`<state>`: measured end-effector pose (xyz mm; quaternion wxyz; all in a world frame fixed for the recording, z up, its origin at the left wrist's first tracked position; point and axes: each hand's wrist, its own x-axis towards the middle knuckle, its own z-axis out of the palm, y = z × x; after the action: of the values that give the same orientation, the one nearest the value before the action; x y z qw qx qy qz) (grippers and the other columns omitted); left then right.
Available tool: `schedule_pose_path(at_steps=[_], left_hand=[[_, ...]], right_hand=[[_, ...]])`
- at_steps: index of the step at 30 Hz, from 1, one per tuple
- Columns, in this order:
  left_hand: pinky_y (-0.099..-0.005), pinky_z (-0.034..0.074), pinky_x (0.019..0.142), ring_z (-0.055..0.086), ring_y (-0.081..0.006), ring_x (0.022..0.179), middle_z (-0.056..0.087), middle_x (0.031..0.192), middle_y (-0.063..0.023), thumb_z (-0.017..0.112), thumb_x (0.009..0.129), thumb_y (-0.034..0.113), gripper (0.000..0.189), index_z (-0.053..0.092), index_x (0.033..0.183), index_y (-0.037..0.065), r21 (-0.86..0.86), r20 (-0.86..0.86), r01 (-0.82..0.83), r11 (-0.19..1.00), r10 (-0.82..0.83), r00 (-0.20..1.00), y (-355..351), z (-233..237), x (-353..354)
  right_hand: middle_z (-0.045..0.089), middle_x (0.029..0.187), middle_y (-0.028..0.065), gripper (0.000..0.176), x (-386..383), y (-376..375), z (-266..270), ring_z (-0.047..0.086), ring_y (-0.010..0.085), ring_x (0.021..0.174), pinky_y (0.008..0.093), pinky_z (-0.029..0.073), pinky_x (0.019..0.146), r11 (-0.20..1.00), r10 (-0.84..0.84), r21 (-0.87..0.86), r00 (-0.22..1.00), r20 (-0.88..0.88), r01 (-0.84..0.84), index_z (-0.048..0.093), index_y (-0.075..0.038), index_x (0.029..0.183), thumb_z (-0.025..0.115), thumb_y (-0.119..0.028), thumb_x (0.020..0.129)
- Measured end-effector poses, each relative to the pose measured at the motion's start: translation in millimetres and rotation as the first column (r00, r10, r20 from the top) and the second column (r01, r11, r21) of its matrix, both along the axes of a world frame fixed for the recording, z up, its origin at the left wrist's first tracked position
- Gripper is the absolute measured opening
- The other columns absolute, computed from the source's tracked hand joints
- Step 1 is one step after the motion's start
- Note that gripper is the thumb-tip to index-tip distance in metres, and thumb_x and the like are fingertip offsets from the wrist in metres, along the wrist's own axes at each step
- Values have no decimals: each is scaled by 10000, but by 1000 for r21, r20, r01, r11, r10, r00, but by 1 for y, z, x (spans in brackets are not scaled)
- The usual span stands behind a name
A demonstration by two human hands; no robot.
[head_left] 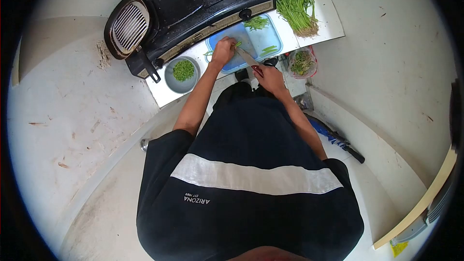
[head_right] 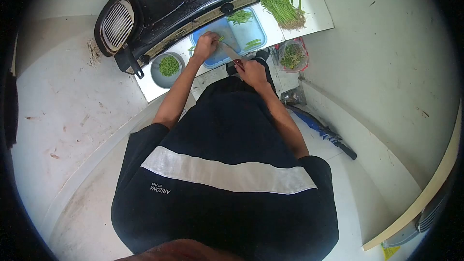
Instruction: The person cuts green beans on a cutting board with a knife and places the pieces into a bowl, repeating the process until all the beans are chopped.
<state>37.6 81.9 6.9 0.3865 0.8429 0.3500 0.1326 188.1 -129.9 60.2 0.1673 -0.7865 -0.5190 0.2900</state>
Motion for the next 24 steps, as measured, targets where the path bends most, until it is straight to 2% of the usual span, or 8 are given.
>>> schedule_pose_path(at_steps=[2, 9, 11, 15, 17, 21, 24], left_hand=[[-451, 575, 840, 702, -396, 924, 698, 956, -207, 659, 807, -53, 205, 742, 984, 8, -71, -10, 3, 997, -4, 1000, 2, -1, 2], [-451, 578, 835, 706, -392, 920, 706, 964, -201, 662, 805, -59, 199, 737, 978, 4, -72, -8, 57, 996, -58, 998, -5, 0, 22], [-406, 599, 798, 736, -320, 861, 699, 935, -182, 665, 834, -50, 185, 735, 1002, -14, -37, 58, 91, 995, -89, 994, -9, -3, 31], [-414, 600, 808, 736, -325, 869, 701, 940, -184, 664, 838, -57, 180, 733, 999, -14, -39, 57, 146, 989, -143, 988, -20, 3, 56], [-454, 582, 857, 707, -390, 932, 703, 972, -204, 647, 843, -45, 169, 736, 980, 0, -130, 78, 159, 979, -150, 986, -27, 1, 70], [-461, 580, 847, 706, -392, 915, 696, 957, -205, 653, 840, -43, 164, 736, 975, -2, -97, 90, 231, 968, -223, 971, -38, -8, 95], [-464, 578, 837, 705, -395, 904, 689, 947, -208, 654, 839, -40, 143, 732, 954, -5, -135, 127, 253, 958, -236, 963, -44, -15, 109]], right_hand=[[720, 816, 191, 311, 3, -2, 3, 713, 413, 780, 524, 557, 684, 1000, 21, 0, 1000, 12, -21, 684, -57, 943, 674, -367, 969], [719, 820, 184, 314, 16, -18, 6, 711, 409, 778, 523, 553, 678, 1000, -7, 27, 999, 44, 6, 674, -47, 956, 668, -361, 978], [722, 828, 186, 320, 21, -26, 9, 712, 411, 785, 518, 556, 693, 997, -8, 73, 997, 80, 2, 675, -46, 981, 675, -365, 974], [734, 866, 175, 280, 30, -37, 31, 720, 402, 808, 517, 564, 699, 997, -81, 14, 992, 100, 80, 684, -48, 968, 686, -327, 959], [731, 856, 179, 295, 37, -44, 37, 720, 400, 818, 523, 564, 716, 990, -130, -45, 988, 85, 134, 683, -46, 954, 694, -341, 955], [736, 863, 190, 311, 52, -57, 45, 721, 407, 813, 526, 565, 726, 983, -160, -72, 981, 110, 168, 695, -44, 944, 694, -354, 957], [740, 864, 205, 316, 62, -63, 50, 726, 412, 815, 523, 571, 733, 981, -167, -87, 981, 101, 176, 720, -48, 957, 701, -363, 951]])
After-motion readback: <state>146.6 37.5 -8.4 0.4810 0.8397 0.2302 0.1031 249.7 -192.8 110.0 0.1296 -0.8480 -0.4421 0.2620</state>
